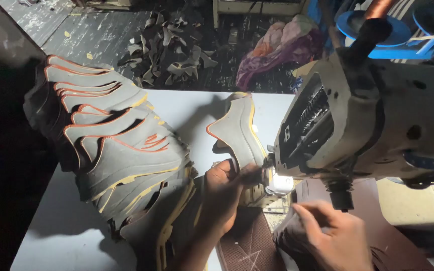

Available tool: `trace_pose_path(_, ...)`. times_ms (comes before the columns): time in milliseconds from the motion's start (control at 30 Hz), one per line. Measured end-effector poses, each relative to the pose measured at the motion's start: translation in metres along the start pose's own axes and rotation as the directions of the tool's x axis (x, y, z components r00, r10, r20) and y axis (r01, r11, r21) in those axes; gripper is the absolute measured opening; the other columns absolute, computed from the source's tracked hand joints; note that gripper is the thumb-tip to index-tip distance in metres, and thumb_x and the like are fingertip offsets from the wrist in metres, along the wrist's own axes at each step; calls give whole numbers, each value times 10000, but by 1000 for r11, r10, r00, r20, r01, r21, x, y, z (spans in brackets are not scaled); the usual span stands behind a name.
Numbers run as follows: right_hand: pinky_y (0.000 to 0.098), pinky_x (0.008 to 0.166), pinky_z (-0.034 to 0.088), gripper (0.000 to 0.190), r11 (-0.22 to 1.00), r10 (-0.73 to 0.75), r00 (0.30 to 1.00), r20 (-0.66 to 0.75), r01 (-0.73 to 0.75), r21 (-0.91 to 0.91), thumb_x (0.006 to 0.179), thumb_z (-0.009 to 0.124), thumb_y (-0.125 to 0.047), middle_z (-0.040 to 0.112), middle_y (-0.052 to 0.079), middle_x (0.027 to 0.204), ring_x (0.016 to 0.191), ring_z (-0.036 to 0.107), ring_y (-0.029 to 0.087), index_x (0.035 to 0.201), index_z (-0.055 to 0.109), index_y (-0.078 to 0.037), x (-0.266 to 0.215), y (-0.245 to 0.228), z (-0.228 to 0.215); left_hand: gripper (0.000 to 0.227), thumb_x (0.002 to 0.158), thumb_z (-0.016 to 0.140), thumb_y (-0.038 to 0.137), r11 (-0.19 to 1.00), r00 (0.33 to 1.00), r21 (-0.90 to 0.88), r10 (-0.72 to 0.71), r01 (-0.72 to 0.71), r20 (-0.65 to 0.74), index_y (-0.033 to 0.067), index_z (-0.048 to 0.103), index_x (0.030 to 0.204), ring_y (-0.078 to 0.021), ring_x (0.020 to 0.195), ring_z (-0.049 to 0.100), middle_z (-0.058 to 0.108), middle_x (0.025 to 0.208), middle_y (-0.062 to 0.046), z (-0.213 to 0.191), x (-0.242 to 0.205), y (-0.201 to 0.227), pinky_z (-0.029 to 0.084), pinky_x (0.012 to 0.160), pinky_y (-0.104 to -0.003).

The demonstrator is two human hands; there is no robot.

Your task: Stitching components of shoe uppers using an industrial sewing machine.

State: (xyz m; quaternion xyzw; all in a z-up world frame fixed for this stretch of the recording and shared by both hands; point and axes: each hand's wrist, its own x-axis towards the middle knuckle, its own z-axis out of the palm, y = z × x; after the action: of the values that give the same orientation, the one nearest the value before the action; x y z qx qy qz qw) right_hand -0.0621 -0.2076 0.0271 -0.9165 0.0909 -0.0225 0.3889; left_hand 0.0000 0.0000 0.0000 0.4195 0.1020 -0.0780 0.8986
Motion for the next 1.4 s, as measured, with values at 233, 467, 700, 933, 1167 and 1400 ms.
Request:
trace_pose_path(233,303,811,608,529,816,-62,992,-107,-11,-578,647,918,-378,725,70,924,843,730,177,1072,804,-85,-9,154,-8,237,895,765,168,717,998,695,68,-42,-10,-30,673,989,-217,866,683,757,916,-123,-67,-104,46,535,796,-355)
trace_pose_path(467,280,810,623,461,836,291,951,-101,-304,-457,639,998,-312,739,46,891,784,723,126,1005,821,-95,-12,153,-9,365,749,844,248,-181,948,955,259,235,-184,99,649,1019,-291,1093,639,738,1026,-91,-134,-117,62,497,987,-428)
trace_pose_path(700,291,844,605,204,922,132,967,-216,-200,-332,801,873,-148,798,106,861,794,780,171,989,842,-75,-13,165,-20,601,576,920,233,-300,933,941,358,156,-40,85,634,1084,-379,1014,633,678,1053,-145,-132,-90,80,493,873,-478)
trace_pose_path(933,293,870,590,184,997,-79,965,-251,73,-34,853,771,-7,781,131,885,838,766,172,1036,783,-9,-19,166,-15,419,700,865,308,-430,952,877,294,214,-88,95,649,989,-321,1008,675,690,986,-113,-118,-91,77,511,889,-474)
trace_pose_path(1167,300,804,594,211,931,92,995,29,-96,352,792,790,67,783,149,872,827,776,178,997,765,27,-33,134,23,396,939,647,451,-81,983,981,-40,178,-182,60,697,983,-321,896,730,730,875,-189,-111,-88,107,556,854,-438)
trace_pose_path(1400,248,893,487,376,861,-196,937,289,24,509,848,725,48,775,88,1077,1028,655,111,1222,718,7,-35,75,60,491,924,629,268,884,887,467,-222,7,406,43,576,1357,-106,1048,674,727,1173,-5,-57,-80,43,536,941,-299)
